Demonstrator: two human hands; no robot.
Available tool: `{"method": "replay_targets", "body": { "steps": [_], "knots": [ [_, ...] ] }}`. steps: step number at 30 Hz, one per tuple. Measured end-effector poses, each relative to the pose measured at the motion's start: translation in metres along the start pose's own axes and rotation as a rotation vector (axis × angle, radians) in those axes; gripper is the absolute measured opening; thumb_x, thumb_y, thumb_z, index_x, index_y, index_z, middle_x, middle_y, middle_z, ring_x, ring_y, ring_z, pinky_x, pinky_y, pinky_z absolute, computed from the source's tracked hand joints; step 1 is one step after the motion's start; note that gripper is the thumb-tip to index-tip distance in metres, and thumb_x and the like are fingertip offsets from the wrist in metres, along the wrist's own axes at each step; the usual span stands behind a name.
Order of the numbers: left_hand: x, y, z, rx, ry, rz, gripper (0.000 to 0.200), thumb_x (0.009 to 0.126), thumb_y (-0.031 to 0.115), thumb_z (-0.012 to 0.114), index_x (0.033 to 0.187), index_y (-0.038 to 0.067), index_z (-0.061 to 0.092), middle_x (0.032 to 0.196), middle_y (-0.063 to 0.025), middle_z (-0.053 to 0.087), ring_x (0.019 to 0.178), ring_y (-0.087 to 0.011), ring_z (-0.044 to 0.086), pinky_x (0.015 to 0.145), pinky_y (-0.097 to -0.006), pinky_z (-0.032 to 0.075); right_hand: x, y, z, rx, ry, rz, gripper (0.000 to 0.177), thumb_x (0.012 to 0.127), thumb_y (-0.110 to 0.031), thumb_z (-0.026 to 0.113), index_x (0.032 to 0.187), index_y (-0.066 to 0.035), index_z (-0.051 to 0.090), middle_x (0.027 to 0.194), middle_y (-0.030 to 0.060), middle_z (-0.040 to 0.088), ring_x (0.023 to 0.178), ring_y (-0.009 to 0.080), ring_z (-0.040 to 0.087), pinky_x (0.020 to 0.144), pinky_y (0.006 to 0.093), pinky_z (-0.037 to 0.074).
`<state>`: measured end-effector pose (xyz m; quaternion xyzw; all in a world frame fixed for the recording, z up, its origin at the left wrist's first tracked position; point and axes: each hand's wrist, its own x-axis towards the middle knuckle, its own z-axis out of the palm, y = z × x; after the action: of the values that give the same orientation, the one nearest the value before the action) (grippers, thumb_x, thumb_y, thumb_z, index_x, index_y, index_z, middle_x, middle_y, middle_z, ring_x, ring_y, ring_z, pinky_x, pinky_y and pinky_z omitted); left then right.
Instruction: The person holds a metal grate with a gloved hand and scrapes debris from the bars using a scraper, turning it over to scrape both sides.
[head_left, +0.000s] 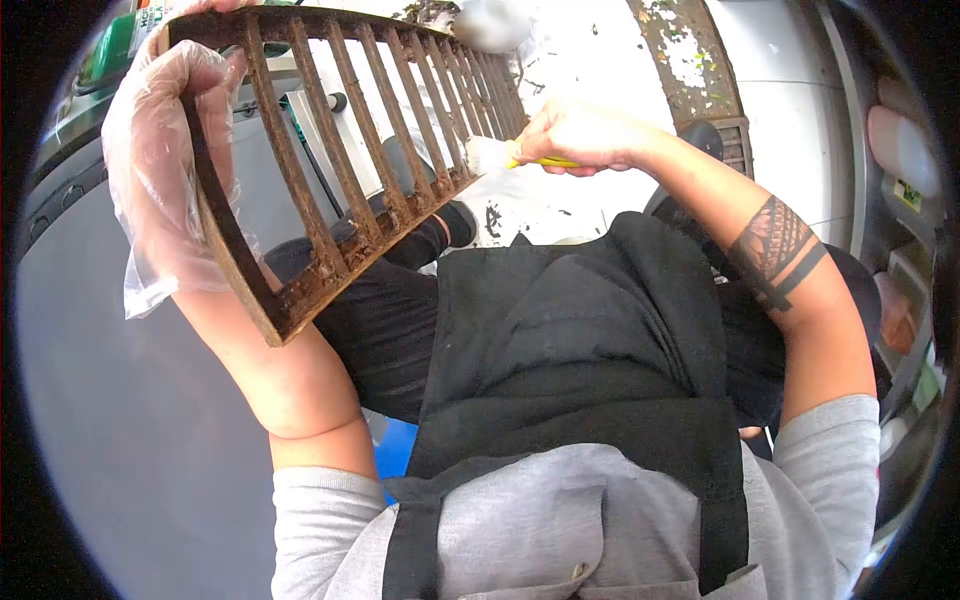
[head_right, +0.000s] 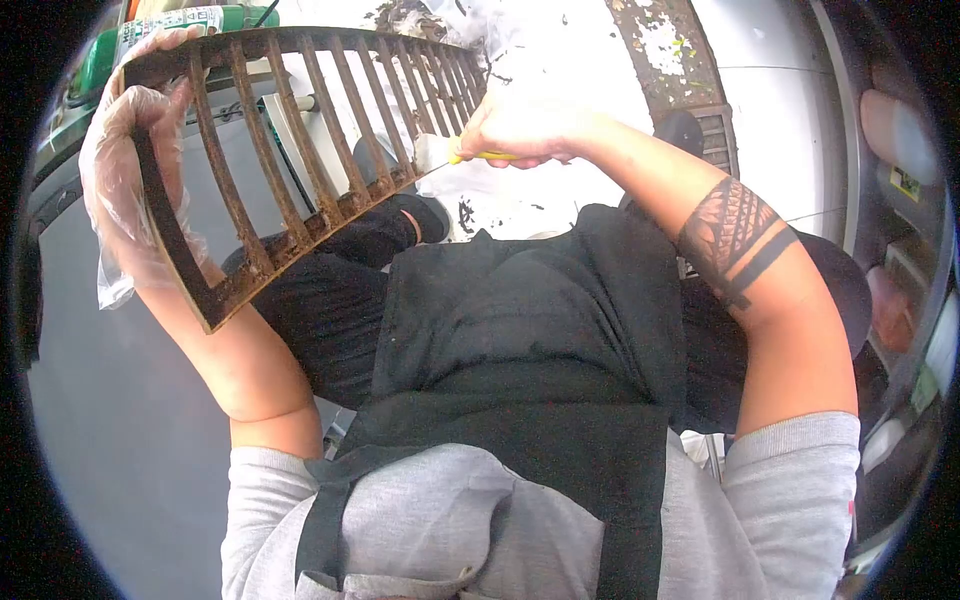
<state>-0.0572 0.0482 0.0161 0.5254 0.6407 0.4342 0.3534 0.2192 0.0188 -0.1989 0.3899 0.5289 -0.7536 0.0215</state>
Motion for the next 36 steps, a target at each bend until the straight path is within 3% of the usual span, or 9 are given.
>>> {"method": "replay_targets", "body": {
  "steps": [10,15,18,20,21,25,28,30,36],
  "knots": [
    [-0.003,0.004,0.004,-0.023,0.012,0.016,0.020,0.086,-0.009,0.055,0.098,-0.001,0.067,0.091,0.0005,0.051,0.074,-0.0033,0.047,0.093,-0.0210,0.052,-0.007,-0.013,0.005,0.165,-0.003,0.198,0.023,0.095,-0.020,0.064,0.086,0.000,0.073,0.057,0.0026,0.056,0.038,0.0084,0.041,0.035,0.0264,0.030],
    [0.004,-0.004,-0.007,-0.031,-0.088,0.016,0.027,0.086,-0.006,0.050,0.108,-0.004,0.065,0.107,-0.0061,0.055,0.094,-0.0102,0.051,0.100,-0.0254,0.048,-0.018,-0.018,-0.005,0.381,-0.092,0.276,0.024,0.097,-0.023,0.063,0.100,-0.001,0.074,0.060,0.0016,0.055,0.037,0.0071,0.038,0.035,0.0244,0.028],
    [0.005,-0.007,-0.012,-0.033,-0.114,0.025,0.033,0.087,-0.004,0.047,0.115,-0.005,0.064,0.116,-0.0101,0.058,0.106,-0.0143,0.054,0.105,-0.0280,0.046,-0.016,-0.022,-0.001,0.047,-0.021,0.066,0.030,0.099,-0.028,0.064,0.101,0.000,0.075,0.062,0.0063,0.062,0.042,0.0143,0.051,0.041,0.0317,0.041],
    [0.009,-0.010,-0.017,-0.031,-0.157,0.028,0.037,0.087,-0.003,0.045,0.119,-0.006,0.064,0.122,-0.0127,0.060,0.114,-0.0171,0.055,0.108,-0.0298,0.044,-0.012,-0.022,0.017,-0.542,0.255,-0.295,0.035,0.100,-0.032,0.064,0.106,0.000,0.076,0.076,0.0144,0.073,0.060,0.0240,0.068,0.061,0.0395,0.054],
    [0.012,-0.012,-0.020,-0.030,-0.184,0.031,0.039,0.087,-0.003,0.044,0.121,-0.006,0.063,0.125,-0.0141,0.061,0.118,-0.0185,0.056,0.109,-0.0307,0.044,-0.024,-0.042,0.023,-0.671,0.244,-0.217,0.035,0.100,-0.032,0.064,0.114,-0.003,0.076,0.094,0.0187,0.076,0.080,0.0292,0.074,0.079,0.0425,0.056],
    [0.005,-0.006,-0.012,-0.059,-0.176,-0.001,0.043,0.088,-0.001,0.043,0.125,-0.008,0.062,0.131,-0.0170,0.063,0.125,-0.0214,0.059,0.111,-0.0321,0.043,-0.024,-0.045,0.024,-0.904,0.218,-0.333,0.032,0.100,-0.031,0.064,0.109,-0.003,0.077,0.089,0.0184,0.076,0.077,0.0293,0.073,0.076,0.0420,0.055],
    [-0.003,-0.001,-0.004,-0.037,-0.036,0.010,0.042,0.088,-0.002,0.043,0.125,-0.008,0.062,0.130,-0.0178,0.064,0.123,-0.0221,0.060,0.110,-0.0314,0.044,-0.010,-0.046,0.012,-0.534,0.161,-0.217,0.034,0.099,-0.032,0.066,0.091,-0.001,0.076,0.070,0.0123,0.071,0.061,0.0228,0.067,0.064,0.0392,0.053],
    [-0.001,-0.004,-0.008,0.007,-0.056,0.040,0.042,0.088,-0.001,0.044,0.125,-0.008,0.062,0.130,-0.0181,0.065,0.122,-0.0220,0.061,0.110,-0.0318,0.045,-0.010,-0.053,0.004,-0.305,-0.042,0.052,0.036,0.099,-0.031,0.066,0.077,-0.002,0.070,0.057,0.0033,0.059,0.049,0.0130,0.056,0.052,0.0331,0.047],
    [0.000,-0.004,-0.005,-0.006,-0.081,0.061,0.041,0.089,0.000,0.044,0.124,-0.008,0.063,0.129,-0.0167,0.065,0.121,-0.0202,0.061,0.110,-0.0330,0.046,-0.021,-0.066,0.004,-0.129,-0.037,0.137,0.029,0.096,-0.024,0.065,0.075,-0.005,0.070,0.054,0.0009,0.054,0.041,0.0085,0.046,0.040,0.0291,0.037]
  ]
}}
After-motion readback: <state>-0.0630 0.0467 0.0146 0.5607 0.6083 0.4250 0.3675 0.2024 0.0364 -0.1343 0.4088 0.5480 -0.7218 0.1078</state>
